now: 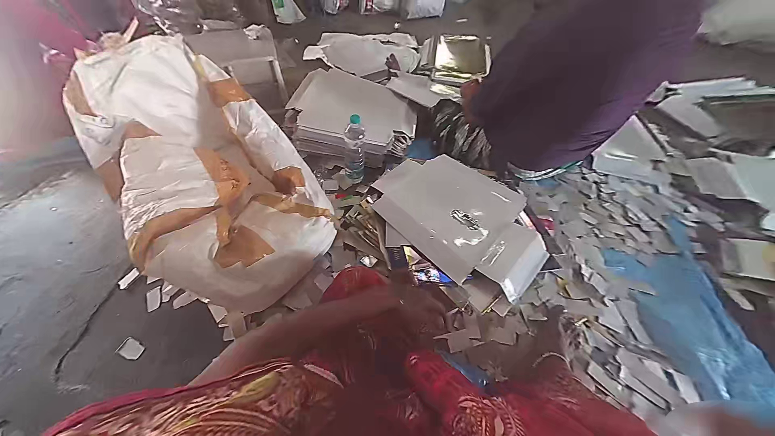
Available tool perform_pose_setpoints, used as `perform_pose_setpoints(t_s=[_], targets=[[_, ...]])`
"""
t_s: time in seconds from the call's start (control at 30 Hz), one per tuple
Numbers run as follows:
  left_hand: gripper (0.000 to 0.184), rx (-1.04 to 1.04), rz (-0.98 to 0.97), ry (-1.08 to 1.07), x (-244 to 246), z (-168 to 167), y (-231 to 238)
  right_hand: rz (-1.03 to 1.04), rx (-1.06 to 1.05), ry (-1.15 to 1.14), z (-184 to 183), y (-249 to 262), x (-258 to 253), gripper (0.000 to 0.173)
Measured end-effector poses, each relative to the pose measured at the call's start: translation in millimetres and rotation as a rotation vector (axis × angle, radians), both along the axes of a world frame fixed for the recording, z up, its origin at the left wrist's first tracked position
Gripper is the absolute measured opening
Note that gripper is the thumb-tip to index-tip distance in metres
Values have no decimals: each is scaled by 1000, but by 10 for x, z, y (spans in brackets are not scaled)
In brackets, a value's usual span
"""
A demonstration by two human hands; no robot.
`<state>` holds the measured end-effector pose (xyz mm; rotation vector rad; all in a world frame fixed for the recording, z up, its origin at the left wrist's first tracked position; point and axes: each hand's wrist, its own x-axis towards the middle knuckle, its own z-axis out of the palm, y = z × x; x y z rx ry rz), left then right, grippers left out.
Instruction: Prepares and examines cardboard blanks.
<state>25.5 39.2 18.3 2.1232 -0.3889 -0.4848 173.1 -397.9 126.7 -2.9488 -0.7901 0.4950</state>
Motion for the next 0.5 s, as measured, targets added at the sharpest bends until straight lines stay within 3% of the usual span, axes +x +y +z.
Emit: perform_pose_setpoints(t_s=[0.07, 0.17, 0.33, 0.5], targets=[[34, 33, 112, -67, 128, 287, 453, 87, 150, 12, -156, -128, 677, 43], [37, 147, 284, -39, 101, 622, 983, 150, 170, 61, 139, 559, 954, 34], [37, 221, 448, 49, -275, 692, 1333, 515, 119, 229, 461, 1634, 686, 25], [37, 282, 522, 98, -702, 460, 1445, 692, -47, 344, 493, 2100, -54, 31]])
